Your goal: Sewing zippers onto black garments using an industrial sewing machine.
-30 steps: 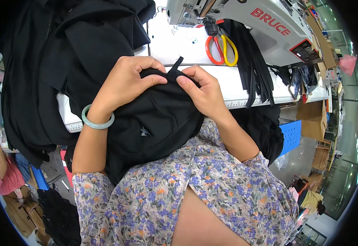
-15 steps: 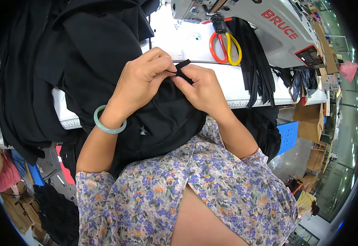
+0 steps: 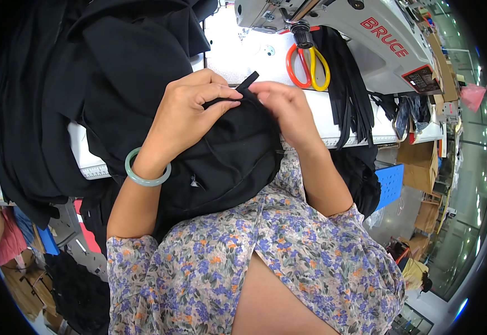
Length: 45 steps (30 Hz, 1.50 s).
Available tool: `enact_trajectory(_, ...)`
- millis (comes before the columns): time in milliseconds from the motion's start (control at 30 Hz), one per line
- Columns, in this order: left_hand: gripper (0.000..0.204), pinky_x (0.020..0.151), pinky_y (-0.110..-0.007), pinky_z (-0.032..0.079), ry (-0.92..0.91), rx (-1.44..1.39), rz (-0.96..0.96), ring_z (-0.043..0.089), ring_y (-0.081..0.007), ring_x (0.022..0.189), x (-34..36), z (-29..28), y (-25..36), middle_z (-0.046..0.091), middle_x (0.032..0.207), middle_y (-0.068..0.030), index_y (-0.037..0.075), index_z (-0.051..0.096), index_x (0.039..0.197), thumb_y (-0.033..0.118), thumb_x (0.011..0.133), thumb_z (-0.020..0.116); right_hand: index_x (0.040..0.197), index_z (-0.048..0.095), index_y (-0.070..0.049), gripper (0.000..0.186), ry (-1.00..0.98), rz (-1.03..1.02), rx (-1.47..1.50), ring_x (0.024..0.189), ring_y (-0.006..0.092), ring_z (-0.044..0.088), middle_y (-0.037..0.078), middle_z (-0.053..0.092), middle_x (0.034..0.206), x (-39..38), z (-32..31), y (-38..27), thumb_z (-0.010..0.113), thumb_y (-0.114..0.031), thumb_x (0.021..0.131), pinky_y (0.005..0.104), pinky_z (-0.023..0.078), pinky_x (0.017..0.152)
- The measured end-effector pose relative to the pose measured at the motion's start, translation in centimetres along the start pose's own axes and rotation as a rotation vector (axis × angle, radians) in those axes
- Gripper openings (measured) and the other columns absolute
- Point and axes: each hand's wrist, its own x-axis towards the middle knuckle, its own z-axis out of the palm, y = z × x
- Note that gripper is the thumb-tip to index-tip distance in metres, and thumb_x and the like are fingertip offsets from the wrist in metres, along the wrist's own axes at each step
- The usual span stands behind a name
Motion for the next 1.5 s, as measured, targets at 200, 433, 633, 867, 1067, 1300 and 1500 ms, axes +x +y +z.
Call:
enact_trajectory(200, 0.018, 0.059, -0.027, 0.047, 0.053, 0.015, 0.073, 0.061, -0.0178, 0.067, -0.1, 0.2, -0.1, 0.064, 0.078, -0.0052, 0.006, 0.073, 0.091, 0.001, 0.074, 0.073, 0.090, 0.067, 0.001, 0.018, -0.177, 0.117, 0.233, 0.075, 0.0090, 0.061, 0.004, 0.066, 0.085, 2.2, -1.3, -1.2, 0.055, -0.012, 0.090, 0.0208, 0.047, 0.065)
enact_trajectory(433, 0.018, 0.058, -0.027, 0.047, 0.060, 0.038, 0.130, 0.061, -0.0176, 0.066, -0.2, 0.3, -0.2, 0.062, 0.080, -0.0046, 0.004, 0.072, 0.091, -0.001, 0.074, 0.072, 0.094, 0.069, 0.000, 0.017, -0.294, 0.186, 0.158, 0.072, 0.0043, 0.058, 0.001, 0.065, 0.081, 2.6, -1.9, -1.9, 0.065, -0.016, 0.091, 0.0167, 0.045, 0.060)
enact_trajectory(633, 0.015, 0.059, -0.029, 0.048, 0.043, 0.060, 0.148, 0.061, -0.0194, 0.067, -0.2, 0.3, -0.2, 0.062, 0.080, -0.0046, 0.003, 0.071, 0.089, -0.001, 0.074, 0.072, 0.094, 0.070, 0.000, 0.021, -0.298, 0.186, 0.004, 0.062, 0.0018, 0.047, -0.003, 0.061, 0.074, 2.8, -1.7, -2.5, 0.070, -0.021, 0.088, 0.0165, 0.038, 0.053)
enact_trajectory(867, 0.015, 0.060, -0.029, 0.050, 0.049, 0.083, 0.184, 0.063, -0.0198, 0.067, -0.2, 0.4, -0.3, 0.063, 0.079, -0.0041, 0.004, 0.072, 0.087, 0.002, 0.073, 0.073, 0.092, 0.070, -0.001, 0.020, -0.299, 0.168, -0.057, 0.060, 0.0020, 0.046, -0.003, 0.060, 0.071, 2.8, -1.7, -2.5, 0.072, -0.021, 0.086, 0.0169, 0.037, 0.053)
enact_trajectory(1067, 0.013, 0.063, -0.029, 0.050, 0.071, 0.160, 0.295, 0.061, -0.0186, 0.074, -0.1, 0.3, -0.2, 0.063, 0.081, -0.0011, 0.008, 0.071, 0.082, 0.003, 0.071, 0.073, 0.091, 0.069, -0.001, 0.017, -0.325, 0.076, -0.123, 0.067, 0.0020, 0.054, -0.002, 0.064, 0.076, 2.2, -1.5, -2.8, 0.071, -0.017, 0.086, 0.0162, 0.041, 0.059)
enact_trajectory(1300, 0.015, 0.071, -0.034, 0.050, 0.149, 0.370, 0.516, 0.059, -0.0209, 0.081, 0.1, 0.5, -0.1, 0.061, 0.080, -0.0001, 0.007, 0.067, 0.079, 0.003, 0.067, 0.074, 0.092, 0.067, 0.004, 0.012, -0.118, -0.366, -0.523, 0.075, 0.0046, 0.062, 0.001, 0.067, 0.082, 0.1, -0.2, -2.8, 0.069, -0.006, 0.086, 0.0177, 0.051, 0.065)
enact_trajectory(1500, 0.019, 0.082, -0.038, 0.049, 0.128, 0.175, 0.326, 0.059, -0.0226, 0.081, 0.3, 0.6, -0.4, 0.060, 0.081, -0.0025, 0.006, 0.063, 0.074, 0.004, 0.064, 0.078, 0.092, 0.067, 0.004, 0.009, -0.159, -0.216, -0.392, 0.076, 0.0066, 0.063, 0.004, 0.068, 0.085, -0.4, -0.7, -2.7, 0.068, -0.003, 0.085, 0.0201, 0.053, 0.067)
